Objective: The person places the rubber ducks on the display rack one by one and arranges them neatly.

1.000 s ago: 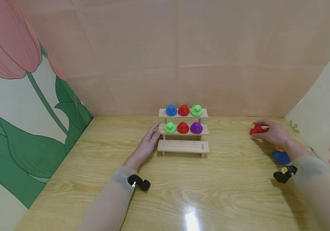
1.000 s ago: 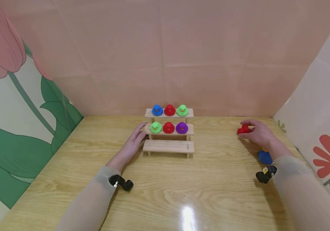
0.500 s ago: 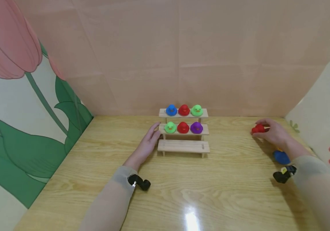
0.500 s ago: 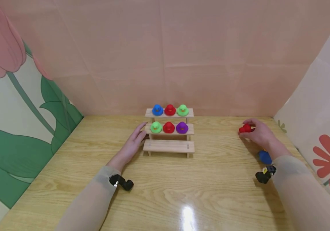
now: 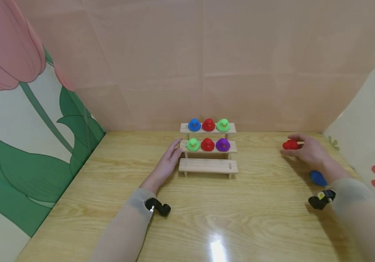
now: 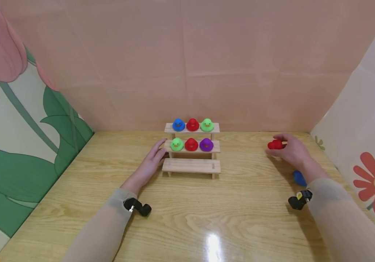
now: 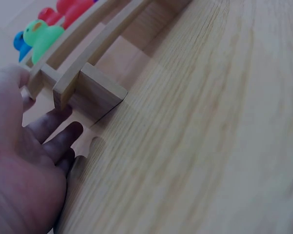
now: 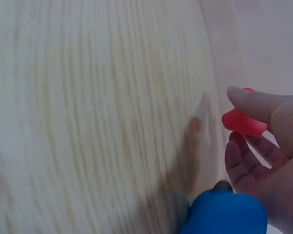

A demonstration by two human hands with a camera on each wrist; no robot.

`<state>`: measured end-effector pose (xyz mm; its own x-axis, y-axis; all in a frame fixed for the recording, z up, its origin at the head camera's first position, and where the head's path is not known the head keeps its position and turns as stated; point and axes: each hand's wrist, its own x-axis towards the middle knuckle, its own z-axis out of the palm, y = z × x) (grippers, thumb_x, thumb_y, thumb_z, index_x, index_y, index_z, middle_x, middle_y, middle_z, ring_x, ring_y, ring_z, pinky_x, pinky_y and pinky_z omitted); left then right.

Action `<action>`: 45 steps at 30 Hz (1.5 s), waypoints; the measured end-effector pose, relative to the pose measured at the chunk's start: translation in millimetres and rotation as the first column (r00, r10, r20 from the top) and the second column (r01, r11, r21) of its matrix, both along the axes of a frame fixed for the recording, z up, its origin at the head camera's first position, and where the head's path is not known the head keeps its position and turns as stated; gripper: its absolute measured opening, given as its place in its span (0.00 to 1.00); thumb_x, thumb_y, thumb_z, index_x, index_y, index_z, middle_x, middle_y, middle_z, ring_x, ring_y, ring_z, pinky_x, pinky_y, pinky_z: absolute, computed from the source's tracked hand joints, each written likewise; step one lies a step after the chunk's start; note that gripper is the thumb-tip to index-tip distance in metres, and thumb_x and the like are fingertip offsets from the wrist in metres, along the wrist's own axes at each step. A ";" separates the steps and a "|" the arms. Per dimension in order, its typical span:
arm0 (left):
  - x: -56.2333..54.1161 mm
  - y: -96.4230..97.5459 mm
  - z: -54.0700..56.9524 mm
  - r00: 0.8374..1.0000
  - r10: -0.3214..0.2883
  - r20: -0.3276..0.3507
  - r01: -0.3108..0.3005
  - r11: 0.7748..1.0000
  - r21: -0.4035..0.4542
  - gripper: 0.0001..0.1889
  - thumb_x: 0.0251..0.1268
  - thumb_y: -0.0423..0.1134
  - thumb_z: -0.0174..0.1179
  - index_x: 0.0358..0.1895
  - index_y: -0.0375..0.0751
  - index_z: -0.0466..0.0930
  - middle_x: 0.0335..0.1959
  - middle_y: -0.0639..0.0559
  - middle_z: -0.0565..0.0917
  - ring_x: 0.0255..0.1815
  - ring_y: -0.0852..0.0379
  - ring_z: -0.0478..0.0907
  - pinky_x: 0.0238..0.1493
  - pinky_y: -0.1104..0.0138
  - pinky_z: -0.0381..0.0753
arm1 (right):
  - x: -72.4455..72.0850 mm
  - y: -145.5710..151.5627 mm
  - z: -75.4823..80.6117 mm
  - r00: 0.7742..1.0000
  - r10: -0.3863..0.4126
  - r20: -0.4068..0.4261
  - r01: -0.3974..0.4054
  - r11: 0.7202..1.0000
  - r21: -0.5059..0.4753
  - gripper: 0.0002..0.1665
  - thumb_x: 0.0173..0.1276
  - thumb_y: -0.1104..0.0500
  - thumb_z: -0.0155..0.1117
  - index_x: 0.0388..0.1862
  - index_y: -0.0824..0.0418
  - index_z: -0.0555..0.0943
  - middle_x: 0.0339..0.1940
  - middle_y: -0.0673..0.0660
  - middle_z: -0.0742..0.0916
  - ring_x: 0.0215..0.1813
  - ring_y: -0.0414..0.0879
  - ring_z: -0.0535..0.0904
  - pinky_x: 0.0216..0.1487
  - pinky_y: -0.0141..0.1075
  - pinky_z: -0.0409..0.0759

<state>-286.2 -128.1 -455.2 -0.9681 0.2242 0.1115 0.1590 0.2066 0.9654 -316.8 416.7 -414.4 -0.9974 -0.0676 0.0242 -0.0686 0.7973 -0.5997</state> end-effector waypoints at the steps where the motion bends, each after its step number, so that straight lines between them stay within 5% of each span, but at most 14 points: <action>1: 0.3 0.1 0.4 1.000 0.001 0.000 -0.001 1.000 -0.003 0.32 0.91 0.63 0.46 0.90 0.65 0.57 0.88 0.49 0.62 0.88 0.41 0.58 0.87 0.41 0.51 | 1.0 -2.4 1.4 1.000 0.000 0.002 0.000 1.000 -0.003 0.54 0.75 0.39 0.78 0.84 0.68 0.66 0.66 0.78 0.81 0.65 0.70 0.79 0.49 0.41 0.76; 11: -1.4 -0.8 -0.9 1.000 0.008 -0.010 -0.008 1.000 -0.018 0.34 0.91 0.63 0.46 0.91 0.63 0.56 0.89 0.50 0.60 0.90 0.43 0.51 0.87 0.40 0.49 | 9.4 -26.8 9.1 0.999 0.016 -0.035 -0.019 0.995 -0.099 0.50 0.77 0.44 0.78 0.85 0.68 0.67 0.69 0.79 0.81 0.67 0.69 0.79 0.43 0.23 0.77; 19: -0.3 -1.3 -0.9 1.000 0.015 -0.008 -0.015 1.000 -0.026 0.33 0.91 0.62 0.46 0.91 0.62 0.57 0.89 0.49 0.61 0.89 0.43 0.54 0.87 0.42 0.51 | 16.3 -43.6 10.1 0.996 0.006 -0.092 -0.019 0.990 -0.140 0.49 0.75 0.45 0.80 0.85 0.63 0.70 0.71 0.76 0.82 0.69 0.70 0.80 0.44 0.20 0.75; 28: -0.8 -2.7 -1.7 1.000 0.014 -0.009 -0.014 1.000 -0.019 0.33 0.91 0.64 0.46 0.90 0.65 0.57 0.89 0.50 0.60 0.90 0.43 0.51 0.87 0.41 0.49 | 26.5 -63.4 12.5 0.996 0.002 -0.087 -0.021 0.976 -0.218 0.50 0.74 0.41 0.80 0.85 0.58 0.70 0.69 0.73 0.84 0.67 0.62 0.80 0.45 0.23 0.80; 39: -1.0 -2.7 -1.3 1.000 0.015 -0.007 -0.015 1.000 -0.023 0.31 0.91 0.63 0.46 0.89 0.68 0.58 0.89 0.50 0.60 0.90 0.44 0.51 0.87 0.41 0.50 | 41.9 -85.8 18.7 1.000 -0.005 -0.018 -0.001 0.946 -0.324 0.53 0.73 0.37 0.79 0.87 0.56 0.69 0.78 0.68 0.77 0.76 0.66 0.74 0.50 0.23 0.78; 45: -0.8 -3.1 -1.3 1.000 0.015 0.001 -0.015 1.000 -0.025 0.31 0.91 0.63 0.46 0.89 0.69 0.58 0.89 0.50 0.60 0.90 0.43 0.52 0.87 0.41 0.50 | 47.2 -97.6 18.5 1.000 -0.010 -0.010 0.007 0.947 -0.320 0.53 0.72 0.34 0.77 0.87 0.54 0.69 0.79 0.66 0.76 0.77 0.68 0.71 0.56 0.34 0.78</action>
